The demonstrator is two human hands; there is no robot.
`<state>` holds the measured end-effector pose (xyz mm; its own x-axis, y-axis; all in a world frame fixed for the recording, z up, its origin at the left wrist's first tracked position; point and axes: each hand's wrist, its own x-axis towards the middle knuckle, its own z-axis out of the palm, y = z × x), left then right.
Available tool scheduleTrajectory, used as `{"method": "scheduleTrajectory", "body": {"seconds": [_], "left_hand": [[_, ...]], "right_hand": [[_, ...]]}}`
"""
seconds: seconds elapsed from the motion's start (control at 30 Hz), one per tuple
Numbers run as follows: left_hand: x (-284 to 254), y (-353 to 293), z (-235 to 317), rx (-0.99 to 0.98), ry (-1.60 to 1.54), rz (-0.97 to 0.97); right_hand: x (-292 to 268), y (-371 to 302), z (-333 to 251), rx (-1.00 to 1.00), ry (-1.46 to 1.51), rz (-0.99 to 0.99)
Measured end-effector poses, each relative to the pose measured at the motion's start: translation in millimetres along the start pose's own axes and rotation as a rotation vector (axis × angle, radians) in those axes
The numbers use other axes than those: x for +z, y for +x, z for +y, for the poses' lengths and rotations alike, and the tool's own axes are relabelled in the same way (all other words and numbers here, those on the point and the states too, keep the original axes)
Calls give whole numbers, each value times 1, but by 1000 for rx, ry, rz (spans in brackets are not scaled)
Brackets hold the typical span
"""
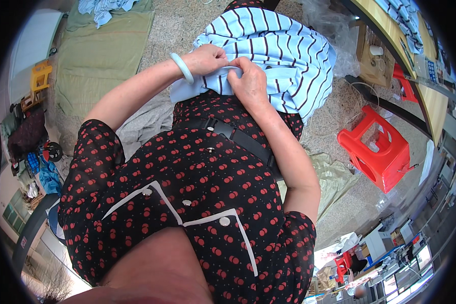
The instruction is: The recorder is inspecting striped shirts for quality control, checking seams, and trimming loose threads.
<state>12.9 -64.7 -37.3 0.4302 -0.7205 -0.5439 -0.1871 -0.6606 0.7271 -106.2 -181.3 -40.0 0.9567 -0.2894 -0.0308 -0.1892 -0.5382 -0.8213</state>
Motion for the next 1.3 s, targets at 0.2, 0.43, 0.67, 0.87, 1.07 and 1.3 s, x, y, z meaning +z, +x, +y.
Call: {"method": "scheduleTrajectory", "body": {"seconds": [0.2,0.43,0.67,0.87,1.07,1.3], "left_hand": [[4,-1,-2,5,-48,84],[15,-10,-2,81,106,280],[11,-23,-8,299,114,234],[-2,-16,-12,193,-68,57],[-4,-16,-8,207,152,3],[3,-26,8,460,511,285]], "right_hand": [[-1,0,3,-168,-129,40],[-2,2,3,-375,-244,84],[-6,5,4,-417,-227,34],[-12,4,3,-344,-178,-62],[-14,-5,-4,-341,-128,-114],[-13,-5,-9,-344,-207,-161]]}}
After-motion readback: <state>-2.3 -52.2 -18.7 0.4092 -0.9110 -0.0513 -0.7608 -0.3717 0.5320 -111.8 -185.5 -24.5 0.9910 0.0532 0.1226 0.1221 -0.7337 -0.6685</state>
